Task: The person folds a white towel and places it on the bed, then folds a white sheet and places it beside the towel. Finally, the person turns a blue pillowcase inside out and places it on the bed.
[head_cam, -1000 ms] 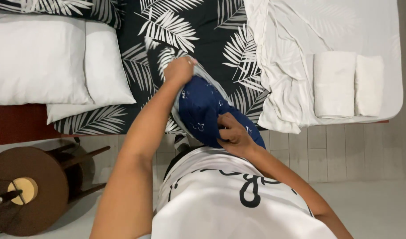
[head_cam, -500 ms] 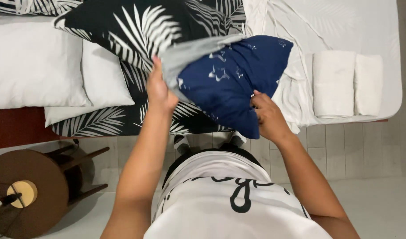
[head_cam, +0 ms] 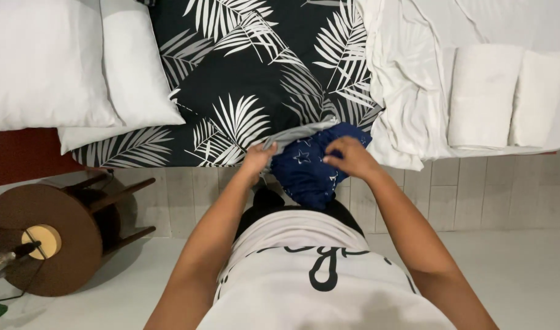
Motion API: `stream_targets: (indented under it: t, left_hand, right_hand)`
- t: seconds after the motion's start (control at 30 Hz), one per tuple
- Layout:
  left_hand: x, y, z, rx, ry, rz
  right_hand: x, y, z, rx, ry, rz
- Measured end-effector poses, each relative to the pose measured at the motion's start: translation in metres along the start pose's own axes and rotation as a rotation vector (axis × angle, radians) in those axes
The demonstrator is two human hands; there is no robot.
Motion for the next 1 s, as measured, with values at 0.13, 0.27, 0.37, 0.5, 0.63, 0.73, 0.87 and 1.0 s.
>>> stream_targets:
  t: [0.13, 0.27, 0.37, 0.5, 0.63, 0.73, 0.87, 1.0]
  left_hand:
    - [-0.011, -0.006, 0.005, -0.167, 0.109, 0.065]
    - [-0.025, -0.028, 0.017, -0.316, 0.18, 0.19]
    - [-0.046, -0.041, 0.021, -0.561, 0.385, 0.174]
    - [-0.066, -0.04, 0.03, -0.708, 0.435, 0.137]
    - [-0.03, 0.003, 0.081, -0.696, 0.294, 0.052]
    - [-0.017, 0.005, 0.102, 0.138, -0.34, -0.168]
    - [-0.046, -0.063, 0.042, 0.574, -0.485, -0.764]
    - [-0.12, -0.163, -0.053, 0.487, -0.271, -1.401]
  right_hand:
    - [0.042, -0.074, -0.02, 0.01, -0.319, -0.094]
    - [0.08, -0.14, -0.039, -0.094, -0.309, -0.38]
    - [0.091, -0.155, -0.06, -0.016, -0.114, -0.549]
    - [0.073, -0.129, -0.083, 0.421, 0.228, -0.658]
    - [0.08, -0.103, -0.118, 0.495, 0.045, -0.574]
    - [0.087, -0.058, -0.088, 0.889, -0.25, -0.549]
    - [0.083, 0.033, 0.005, 0.912, -0.546, -0.288]
    - [0.06, 0.1, 0.056, 0.435, -0.738, 0.211]
Point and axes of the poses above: each hand's wrist, its own x-axis towards the middle knuckle, its own z-axis out of the back of the hand, y = z × x, the point moved 1 cm from there along x, towards the middle knuckle, and after that the axes turned 13 degrees about -x, right-handed, at the moved point
